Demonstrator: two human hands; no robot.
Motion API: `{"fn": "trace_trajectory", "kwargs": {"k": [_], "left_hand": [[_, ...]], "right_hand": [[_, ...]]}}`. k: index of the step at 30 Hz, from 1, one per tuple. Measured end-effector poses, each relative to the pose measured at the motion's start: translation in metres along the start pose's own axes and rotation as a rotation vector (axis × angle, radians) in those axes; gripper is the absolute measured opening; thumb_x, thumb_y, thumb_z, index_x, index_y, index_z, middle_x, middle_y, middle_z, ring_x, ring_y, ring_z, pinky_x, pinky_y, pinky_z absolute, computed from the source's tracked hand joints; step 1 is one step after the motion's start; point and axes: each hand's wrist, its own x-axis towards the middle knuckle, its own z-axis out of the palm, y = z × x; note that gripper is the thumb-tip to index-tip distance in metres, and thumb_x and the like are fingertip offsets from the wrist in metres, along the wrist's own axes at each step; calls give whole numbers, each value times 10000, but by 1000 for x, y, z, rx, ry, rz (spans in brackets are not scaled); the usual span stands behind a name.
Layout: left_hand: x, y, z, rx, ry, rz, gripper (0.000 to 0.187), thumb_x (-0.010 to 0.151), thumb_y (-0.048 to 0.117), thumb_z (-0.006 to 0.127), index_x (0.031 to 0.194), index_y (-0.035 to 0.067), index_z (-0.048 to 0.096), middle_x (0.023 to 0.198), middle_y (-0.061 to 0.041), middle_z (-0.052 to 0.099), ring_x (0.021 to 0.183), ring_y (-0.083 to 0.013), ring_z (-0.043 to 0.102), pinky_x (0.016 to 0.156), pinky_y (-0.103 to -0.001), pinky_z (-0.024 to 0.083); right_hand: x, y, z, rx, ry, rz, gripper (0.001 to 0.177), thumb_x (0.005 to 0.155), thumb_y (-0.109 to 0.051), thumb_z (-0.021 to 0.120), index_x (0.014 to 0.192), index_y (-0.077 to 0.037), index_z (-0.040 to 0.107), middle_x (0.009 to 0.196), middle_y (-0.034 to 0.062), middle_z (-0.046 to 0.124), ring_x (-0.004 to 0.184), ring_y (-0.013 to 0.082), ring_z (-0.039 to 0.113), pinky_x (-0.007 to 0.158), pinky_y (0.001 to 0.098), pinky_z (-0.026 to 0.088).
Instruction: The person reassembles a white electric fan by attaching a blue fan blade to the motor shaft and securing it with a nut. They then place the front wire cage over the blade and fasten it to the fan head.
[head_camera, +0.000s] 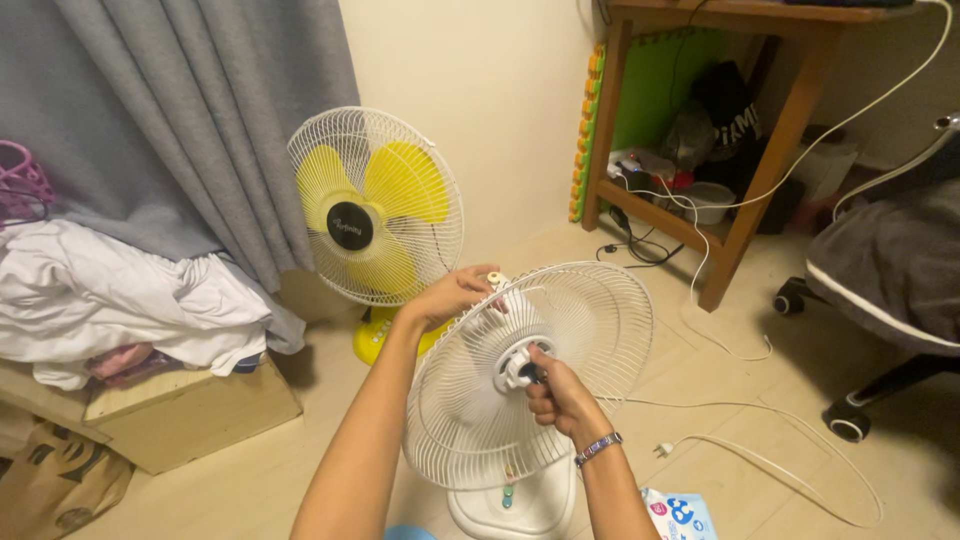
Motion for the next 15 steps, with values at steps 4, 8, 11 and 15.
{"fn": "trace_trajectory", "kwargs": {"k": [4, 8, 11, 15], "left_hand": [[13, -7, 8, 147, 36, 95, 206, 813, 168, 732, 951, 41, 819, 1462, -60, 545, 1246, -221, 573, 1037, -338, 460], [29, 3, 8, 210, -45, 97, 213, 844, 177, 723, 987, 48, 815, 1410, -92, 631, 1181, -201, 629, 1002, -334, 496], [15, 13, 14, 173, -67, 61, 214, 860, 161, 718, 999, 27, 811, 1375, -104, 647, 1140, -183, 658, 986, -319, 515], [-16, 55, 17, 100, 31, -78, 241, 939, 185, 728, 1128, 45, 780, 1196, -149, 767, 1056, -165, 698, 969, -284, 534]], "right_hand": [[10, 5, -4, 16, -11, -11, 488, 1014, -553, 474, 714, -174, 408, 502, -46, 303, 370, 83, 241, 343, 266, 128], [13, 4, -4, 26, -56, -13, 523, 1014, -584, 431, 714, -156, 418, 490, -35, 310, 355, 89, 230, 335, 274, 131], [5, 5, -3, 16, -20, -25, 475, 1030, -553, 429, 744, -174, 432, 510, -51, 300, 371, 75, 216, 345, 263, 127], [-5, -3, 6, 13, -8, -24, 453, 1039, -544, 433, 771, -179, 431, 527, -56, 294, 385, 70, 208, 351, 257, 127]]}}
